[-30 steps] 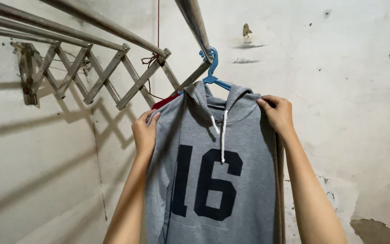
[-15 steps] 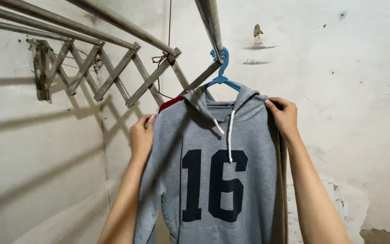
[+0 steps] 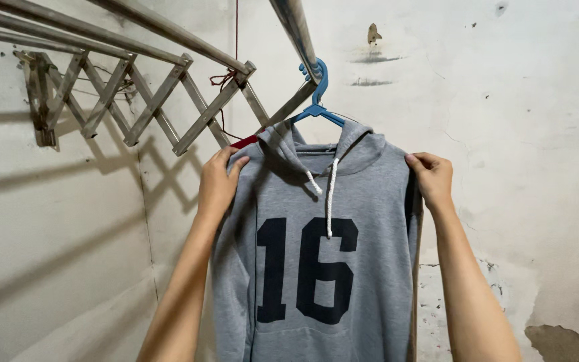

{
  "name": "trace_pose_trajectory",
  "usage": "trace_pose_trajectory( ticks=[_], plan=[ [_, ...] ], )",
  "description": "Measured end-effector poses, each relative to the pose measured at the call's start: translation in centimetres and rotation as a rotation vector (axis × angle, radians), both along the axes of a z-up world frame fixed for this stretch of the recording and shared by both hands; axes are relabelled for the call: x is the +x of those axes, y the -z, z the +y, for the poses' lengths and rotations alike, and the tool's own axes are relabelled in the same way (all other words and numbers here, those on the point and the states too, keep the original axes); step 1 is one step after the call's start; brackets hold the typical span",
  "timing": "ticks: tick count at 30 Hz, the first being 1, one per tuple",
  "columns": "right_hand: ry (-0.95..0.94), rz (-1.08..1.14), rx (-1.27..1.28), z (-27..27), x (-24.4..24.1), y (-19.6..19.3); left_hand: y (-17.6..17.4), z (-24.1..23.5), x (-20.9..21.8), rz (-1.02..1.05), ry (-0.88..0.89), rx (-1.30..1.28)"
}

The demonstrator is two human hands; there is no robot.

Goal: The person picks up a grey hoodie, a dark blue jacket, and a pair of black leggings from a laundry basket, places each item onto a blue plastic hanger, and hangs them onto a metal drying rack.

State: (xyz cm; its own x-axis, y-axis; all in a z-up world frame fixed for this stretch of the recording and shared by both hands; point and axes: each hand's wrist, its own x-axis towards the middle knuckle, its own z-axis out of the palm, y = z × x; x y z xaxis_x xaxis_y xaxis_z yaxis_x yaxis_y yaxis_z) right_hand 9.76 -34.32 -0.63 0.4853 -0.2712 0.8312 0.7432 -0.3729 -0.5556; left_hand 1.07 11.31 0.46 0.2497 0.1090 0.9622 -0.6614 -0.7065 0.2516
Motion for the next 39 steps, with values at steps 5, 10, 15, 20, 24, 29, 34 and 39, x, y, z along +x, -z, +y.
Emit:
trace_pose_trajectory(
  ticks=[5, 10, 15, 20, 24, 29, 34, 39],
  plan=[
    [0.261, 0.002, -0.042, 2.6, -3.0, 0.4, 0.2, -0.1, -0.7, 0.005, -0.089, -0.036],
    [0.569, -0.234, -0.201, 5.7, -5.9, 3.0, 3.8, -1.0, -2.1, -0.137, -0.346, -0.052],
    [0.208, -0.102, -0.043, 5.8, -4.5, 6.2, 8.5, -0.1, -3.0, 0.582, 0.109, -0.403],
    [0.086, 0.155, 0.065, 2.7, -3.9, 9.7, 11.2, 2.7, -3.7, 0.546, -0.067, -0.366],
    [0.331, 0.101, 0.014, 3.0, -5.8, 11.2, 12.8, 2.8, -6.2, 0.362, -0.351, -0.204],
    [0.486, -0.235, -0.245, 7.9, -10.6, 11.7, 13.1, -2.3, -9.6, 0.338, -0.170, -0.306],
    [0.562, -0.301, -0.372, 12.0, -15.2, 9.3, 10.4, -7.6, -11.9, -0.082, -0.316, -0.044],
    [0.221, -0.358, -0.346, 13.3, -19.2, 5.7, 5.9, -12.9, -15.8, 0.054, -0.176, -0.038]
  ],
)
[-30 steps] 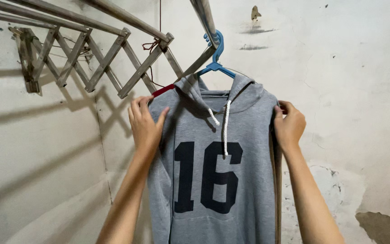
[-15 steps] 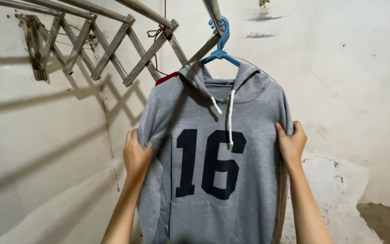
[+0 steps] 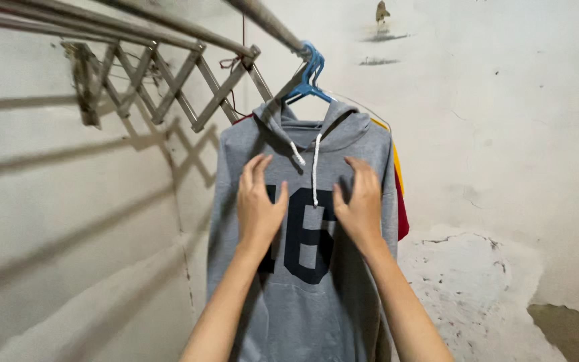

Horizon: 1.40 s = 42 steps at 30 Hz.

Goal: The person picks up a grey hoodie, a dark blue jacket, and a pair of black leggings from a laundry basket, places each item onto a blue plastic hanger, and hangs them onto a metal drying rack.

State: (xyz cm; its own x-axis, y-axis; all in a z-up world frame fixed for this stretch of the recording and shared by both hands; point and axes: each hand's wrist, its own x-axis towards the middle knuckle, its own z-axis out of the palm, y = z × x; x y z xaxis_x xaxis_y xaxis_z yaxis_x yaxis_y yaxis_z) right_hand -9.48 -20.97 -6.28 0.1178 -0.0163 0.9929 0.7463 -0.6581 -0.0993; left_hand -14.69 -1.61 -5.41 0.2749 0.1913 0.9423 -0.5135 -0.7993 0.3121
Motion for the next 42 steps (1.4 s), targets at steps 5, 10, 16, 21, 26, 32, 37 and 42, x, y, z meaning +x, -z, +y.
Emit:
trace_pose_trajectory(
  ticks=[5, 10, 16, 21, 26, 32, 37, 42],
  plan=[
    [-0.294, 0.069, 0.022, 0.4, -5.1, -2.7, -3.2, -4.2, -6.4, -0.033, 0.011, -0.003],
    [-0.538, 0.106, 0.028, 0.9, -10.4, -4.3, -4.7, -5.9, -12.8, -0.041, -0.088, 0.031],
    [-0.764, 0.182, 0.030, 3.7, -16.6, -3.1, -3.2, -4.8, -20.3, 0.048, -0.202, -0.002],
    [-0.968, 0.231, 0.025, 7.9, -21.9, -3.3, -3.2, -2.1, -27.4, 0.143, -0.350, -0.028],
    [-1.118, 0.223, 0.032, 12.4, -28.2, -3.9, -3.7, 0.5, -35.0, 0.055, -0.432, 0.029],
    [-1.310, 0.222, 0.046, 17.3, -38.2, -5.1, -4.6, 2.8, -46.5, 0.069, -0.611, 0.083],
    [-1.468, 0.225, 0.039, 20.4, -47.5, -5.9, -5.8, 3.5, -56.3, 0.017, -0.721, 0.116],
    [-1.614, 0.202, 0.036, 22.5, -55.2, -6.3, -5.9, 3.0, -64.0, -0.005, -0.843, 0.160]
  ],
)
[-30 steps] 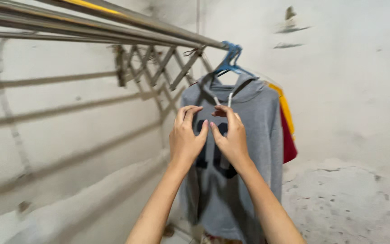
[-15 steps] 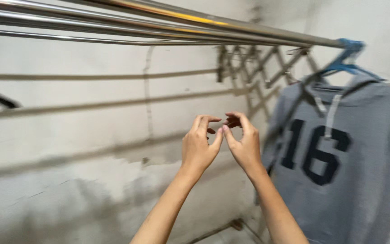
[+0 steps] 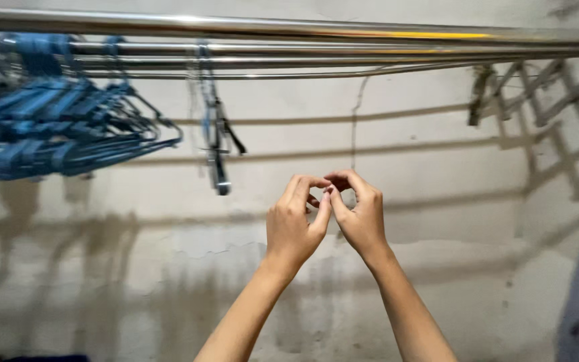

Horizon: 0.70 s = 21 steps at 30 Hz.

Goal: The person picks up a grey hoodie, a dark blue jacket, and a pair of black leggings from a laundry basket, places each item onto a blue plastic hanger, and hangs them onto a metal drying rack.

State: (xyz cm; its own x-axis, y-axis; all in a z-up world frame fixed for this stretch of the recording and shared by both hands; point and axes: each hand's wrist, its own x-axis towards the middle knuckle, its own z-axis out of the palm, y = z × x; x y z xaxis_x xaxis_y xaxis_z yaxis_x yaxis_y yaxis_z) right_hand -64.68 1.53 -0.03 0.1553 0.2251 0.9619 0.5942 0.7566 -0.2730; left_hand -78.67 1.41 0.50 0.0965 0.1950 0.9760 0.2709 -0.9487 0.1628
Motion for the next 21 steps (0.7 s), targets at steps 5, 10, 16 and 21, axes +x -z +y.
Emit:
trace_pose_trajectory(
  ticks=[5, 10, 16, 21],
  plan=[
    [-0.083, -0.032, 0.076, -0.8, -5.4, -0.9, 0.4, -1.8, -6.0, -0.003, -0.022, 0.109],
    [-0.176, 0.019, 0.121, -3.0, -9.2, -3.6, 0.4, -2.5, -11.2, -0.032, -0.117, 0.296],
    [0.102, -0.055, 0.212, -4.2, -12.8, -8.4, -1.8, -2.1, -13.9, -0.199, -0.148, 0.192],
    [0.168, -0.143, 0.114, -2.9, -14.0, -11.3, -4.3, -0.7, -13.9, -0.104, -0.248, 0.238]
  ],
)
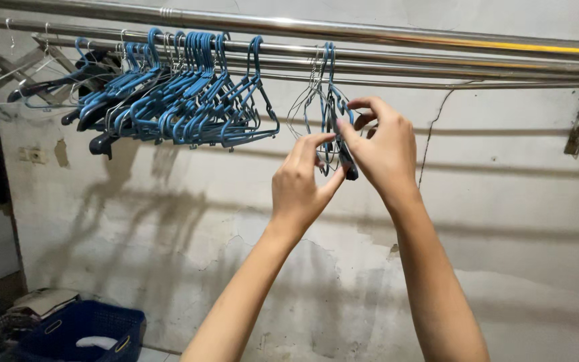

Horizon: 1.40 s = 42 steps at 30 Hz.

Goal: The person picks up a grey hoodie, a dark blue jacket, and a pair of black leggings from a laundry basket, places each item onto a blue plastic hanger, and hangs them onto a metal drying rack.

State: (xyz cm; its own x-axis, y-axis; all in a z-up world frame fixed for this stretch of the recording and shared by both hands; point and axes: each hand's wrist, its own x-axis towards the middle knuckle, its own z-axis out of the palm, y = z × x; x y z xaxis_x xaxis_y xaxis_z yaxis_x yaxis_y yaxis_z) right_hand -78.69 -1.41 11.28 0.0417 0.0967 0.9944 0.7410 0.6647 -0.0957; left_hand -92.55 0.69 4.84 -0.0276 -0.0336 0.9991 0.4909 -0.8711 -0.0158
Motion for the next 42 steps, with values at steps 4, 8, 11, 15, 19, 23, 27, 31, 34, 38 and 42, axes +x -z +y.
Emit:
trace_pose_trajectory(
  ticks=[4, 8, 11, 15, 19, 23, 27, 31, 34, 38, 42],
  plan=[
    [-0.150, 0.077, -0.111, 1.0, 0.3, -0.4, -0.8, 1.2, 0.2, 0.047, -0.073, 0.044],
    [-0.218, 0.119, -0.098, 1.5, 1.4, -0.3, -0.8, 2.1, -0.3, 0.036, -0.108, 0.047],
    [-0.230, 0.156, -0.168, 1.5, 2.1, -0.4, -0.4, 2.4, -0.6, 0.025, -0.094, -0.007],
    [-0.109, 0.127, -0.091, 1.1, 1.9, -0.3, -0.5, 2.6, -0.5, 0.018, -0.109, -0.007],
    [-0.013, 0.116, -0.033, 0.5, 1.2, 0.2, -0.9, 2.9, 0.0, 0.053, -0.136, 0.089],
    [0.042, 0.081, -0.011, 0.3, 0.8, 0.1, -1.4, 3.4, 0.9, 0.101, -0.130, 0.121],
    [-0.026, 0.099, -0.018, 0.6, 1.1, 0.1, -2.4, 4.5, 1.9, 0.120, -0.133, 0.163],
    [-0.113, 0.104, -0.041, 0.8, 1.8, -0.1, -3.8, 5.6, 2.0, 0.219, -0.078, 0.054],
    [-0.150, 0.133, -0.095, 0.6, 1.9, -0.1, -3.9, 5.6, 1.4, 0.236, -0.048, 0.019],
    [-0.016, 0.121, -0.122, -0.4, 0.4, 0.4, -3.7, 4.8, -0.1, 0.159, -0.099, 0.113],
    [0.352, -0.083, 0.262, -1.5, -2.8, 1.7, -3.4, 3.9, -2.8, 0.013, -0.234, 0.146]
  ],
)
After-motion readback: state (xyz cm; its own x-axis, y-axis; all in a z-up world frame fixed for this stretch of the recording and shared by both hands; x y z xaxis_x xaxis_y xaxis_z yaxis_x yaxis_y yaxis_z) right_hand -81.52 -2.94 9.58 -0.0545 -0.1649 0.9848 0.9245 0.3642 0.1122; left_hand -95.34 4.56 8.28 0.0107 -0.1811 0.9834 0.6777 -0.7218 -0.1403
